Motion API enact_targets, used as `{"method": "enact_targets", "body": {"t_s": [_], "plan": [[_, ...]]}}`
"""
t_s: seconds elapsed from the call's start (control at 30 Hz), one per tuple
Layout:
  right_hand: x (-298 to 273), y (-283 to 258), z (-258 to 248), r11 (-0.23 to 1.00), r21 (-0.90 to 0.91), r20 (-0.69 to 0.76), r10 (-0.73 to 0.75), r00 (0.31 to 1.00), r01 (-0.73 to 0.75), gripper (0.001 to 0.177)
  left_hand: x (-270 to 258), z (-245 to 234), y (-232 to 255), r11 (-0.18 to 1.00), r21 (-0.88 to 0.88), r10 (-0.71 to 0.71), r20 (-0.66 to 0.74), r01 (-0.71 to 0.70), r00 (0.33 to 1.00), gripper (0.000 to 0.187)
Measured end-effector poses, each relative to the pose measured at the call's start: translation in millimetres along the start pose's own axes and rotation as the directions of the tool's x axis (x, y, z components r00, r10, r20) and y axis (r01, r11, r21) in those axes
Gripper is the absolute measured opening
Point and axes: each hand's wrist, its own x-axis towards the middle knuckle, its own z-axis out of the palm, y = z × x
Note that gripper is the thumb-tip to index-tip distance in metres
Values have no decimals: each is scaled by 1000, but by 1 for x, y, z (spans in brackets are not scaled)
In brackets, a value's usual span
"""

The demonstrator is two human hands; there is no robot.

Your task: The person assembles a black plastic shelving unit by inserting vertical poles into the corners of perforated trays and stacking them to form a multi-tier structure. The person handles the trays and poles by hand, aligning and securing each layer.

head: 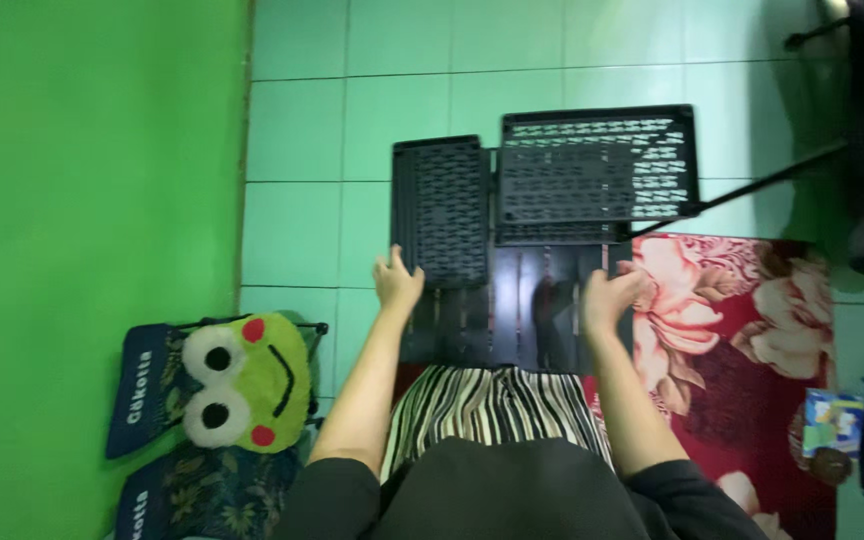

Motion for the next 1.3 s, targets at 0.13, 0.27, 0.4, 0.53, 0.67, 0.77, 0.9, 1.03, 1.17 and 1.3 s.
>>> {"method": "enact_targets", "body": {"t_s": [0.13, 0.27, 0.4, 0.53, 0.67, 0.77, 0.9, 1.03, 1.17, 1.3], "plan": [[-80, -70, 49, 980, 157, 243, -157, 957, 121, 38, 4, 34, -53, 999, -35, 1, 252, 8, 968, 85], [-120, -121, 128, 847, 477, 375, -436, 818, 233, 31, -1, 36, -75, 977, -95, 211, 291, -191, 933, 88], [-143, -154, 196, 940, 341, 654, -223, 723, -19, 44, 4, 20, -80, 965, -80, 257, 469, -249, 845, 107], [-153, -176, 234, 983, 180, 628, -129, 767, 18, 46, 7, 8, -81, 966, -172, 256, 535, -192, 805, 113], [-157, -187, 247, 999, 34, 662, -13, 749, -13, 46, 9, 2, -80, 976, -149, 214, 571, -156, 793, 113], [-159, -187, 246, 999, -23, 674, 47, 738, -42, 44, 9, 3, -83, 968, -142, 251, 577, -207, 777, 112], [-158, -178, 235, 996, 51, 535, -92, 840, 76, 32, 10, 5, -88, 954, -74, 282, 541, -289, 793, 105], [-144, -155, 186, 983, 169, 576, -43, 817, -68, 26, 21, -7, -66, 884, -238, 429, 75, -402, 900, 81], [-121, -150, 116, 803, 429, 704, -9, 710, -414, 25, 37, -38, -10, 764, -617, 240, 3, -187, 971, 52], [-85, -157, 45, 613, 531, 758, -35, 651, -585, 23, 44, -60, 73, 515, -856, 358, 168, -44, 919, 49]]}}
